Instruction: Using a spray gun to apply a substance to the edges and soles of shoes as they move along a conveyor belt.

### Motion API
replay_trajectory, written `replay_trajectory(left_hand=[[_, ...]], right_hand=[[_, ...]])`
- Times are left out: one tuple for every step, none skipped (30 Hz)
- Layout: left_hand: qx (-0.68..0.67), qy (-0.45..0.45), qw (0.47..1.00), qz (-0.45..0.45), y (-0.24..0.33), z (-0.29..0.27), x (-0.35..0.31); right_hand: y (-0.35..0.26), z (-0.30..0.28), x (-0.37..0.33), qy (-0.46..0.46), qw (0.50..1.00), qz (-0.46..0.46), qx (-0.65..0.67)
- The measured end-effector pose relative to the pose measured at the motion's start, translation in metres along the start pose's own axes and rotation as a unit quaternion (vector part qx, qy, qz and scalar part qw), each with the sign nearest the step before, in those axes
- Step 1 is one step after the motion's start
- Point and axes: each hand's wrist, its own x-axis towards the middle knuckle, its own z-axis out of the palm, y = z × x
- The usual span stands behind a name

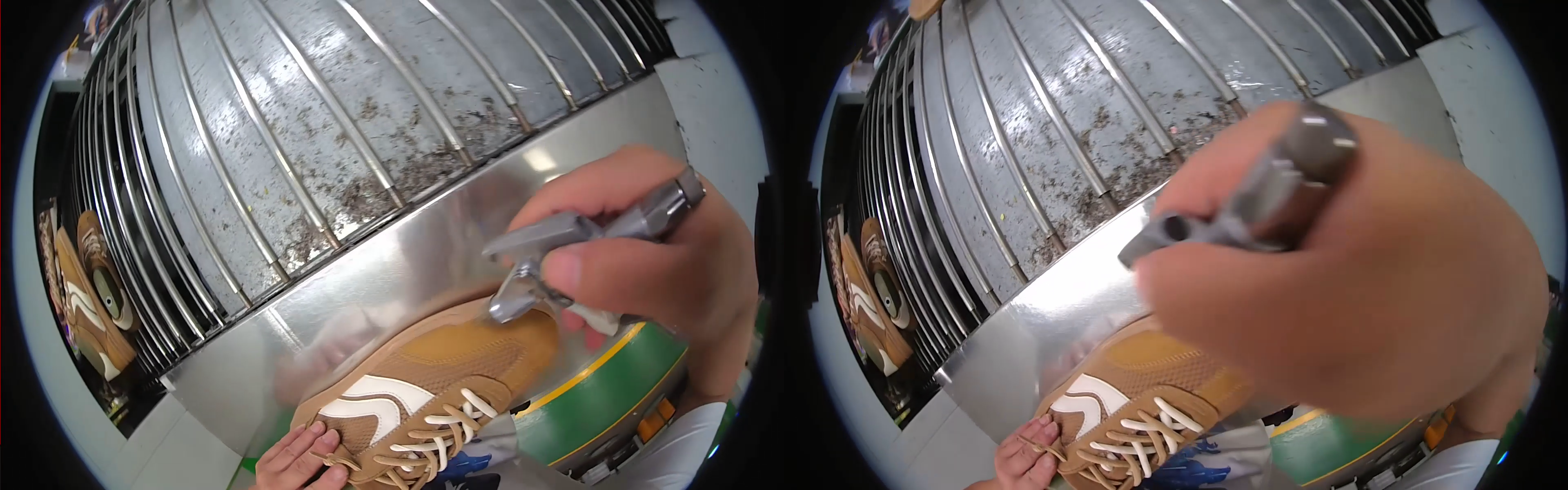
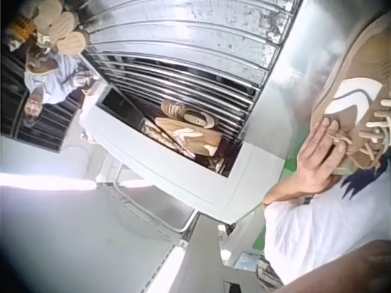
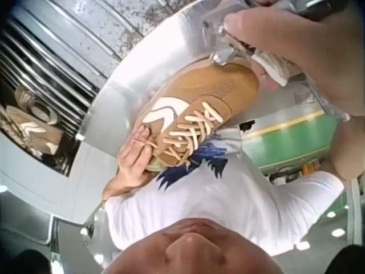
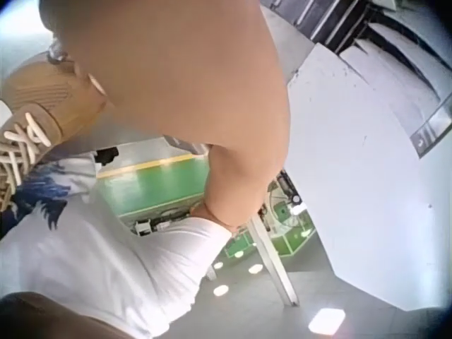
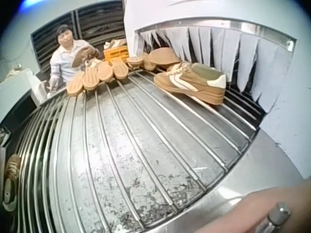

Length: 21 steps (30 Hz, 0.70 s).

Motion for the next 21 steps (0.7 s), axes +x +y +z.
replay_trajectory(left_hand=[[0.009, 0.007, 1.000, -0.024, 0.002, 0.003, -0.002], [0.013, 0.001, 1.000, -0.017, 0.008, 0.004, 0.000], [0.017, 0.015, 1.000, -0.018, 0.010, 0.004, 0.001], [0.022, 0.028, 0.999, -0.022, 0.013, 0.006, 0.003], [0.021, 0.023, 1.000, -0.003, 0.014, 0.008, 0.002], [0.040, 0.030, 0.999, -0.020, 0.016, 0.009, 0.000], [0.059, 0.036, 0.997, -0.038, 0.018, 0.012, -0.002], [0.065, 0.041, 0.996, -0.043, 0.018, 0.013, -0.004], [0.069, 0.035, 0.996, -0.035, 0.020, 0.014, -0.006], [0.078, 0.035, 0.994, -0.066, 0.022, 0.015, -0.007], [0.086, 0.035, 0.991, -0.093, 0.025, 0.015, -0.007], [0.079, 0.054, 0.992, -0.088, 0.028, 0.015, -0.005], [0.086, 0.053, 0.991, -0.087, 0.029, 0.015, -0.007], [0.090, 0.049, 0.990, -0.101, 0.030, 0.014, -0.007], [0.094, 0.046, 0.988, -0.114, 0.032, 0.014, -0.007], [0.100, 0.035, 0.986, -0.131, 0.035, 0.014, -0.006], [0.113, 0.036, 0.984, -0.130, 0.036, 0.014, -0.008], [0.101, 0.031, 0.984, -0.144, 0.034, 0.014, -0.011], [0.089, 0.027, 0.983, -0.158, 0.035, 0.013, -0.013], [0.061, 0.052, 0.979, -0.190, 0.040, 0.016, -0.011], [0.070, 0.054, 0.979, -0.182, 0.038, 0.016, -0.012]], right_hand=[[0.022, -0.007, 0.002, 0.019, 0.995, -0.097, 0.026], [0.038, -0.020, -0.002, 0.026, 0.994, -0.098, 0.033], [0.049, -0.032, -0.014, 0.025, 0.991, -0.096, 0.089], [0.060, -0.042, -0.025, 0.021, 0.984, -0.095, 0.146], [0.073, -0.047, -0.038, 0.040, 0.983, -0.096, 0.148], [0.089, -0.046, -0.047, 0.056, 0.977, -0.112, 0.170], [0.104, -0.043, -0.054, 0.071, 0.970, -0.129, 0.192], [0.119, -0.038, -0.065, 0.084, 0.968, -0.130, 0.196], [0.135, -0.032, -0.073, 0.092, 0.951, -0.167, 0.245], [0.151, -0.024, -0.080, 0.100, 0.929, -0.205, 0.293], [0.164, -0.013, -0.089, 0.111, 0.926, -0.206, 0.296], [0.174, 0.003, -0.092, 0.142, 0.910, -0.229, 0.314], [0.185, 0.019, -0.094, 0.173, 0.893, -0.251, 0.332], [0.197, 0.032, -0.098, 0.200, 0.892, -0.284, 0.290], [0.207, 0.044, -0.100, 0.226, 0.887, -0.317, 0.249], [0.213, 0.056, -0.102, 0.247, 0.877, -0.340, 0.233], [0.221, 0.070, -0.100, 0.265, 0.862, -0.365, 0.233], [0.223, 0.076, -0.102, 0.272, 0.856, -0.381, 0.221], [0.224, 0.079, -0.104, 0.280, 0.849, -0.396, 0.209], [0.227, 0.083, -0.105, 0.279, 0.842, -0.406, 0.220], [0.230, 0.085, -0.108, 0.280, 0.847, -0.407, 0.198]])
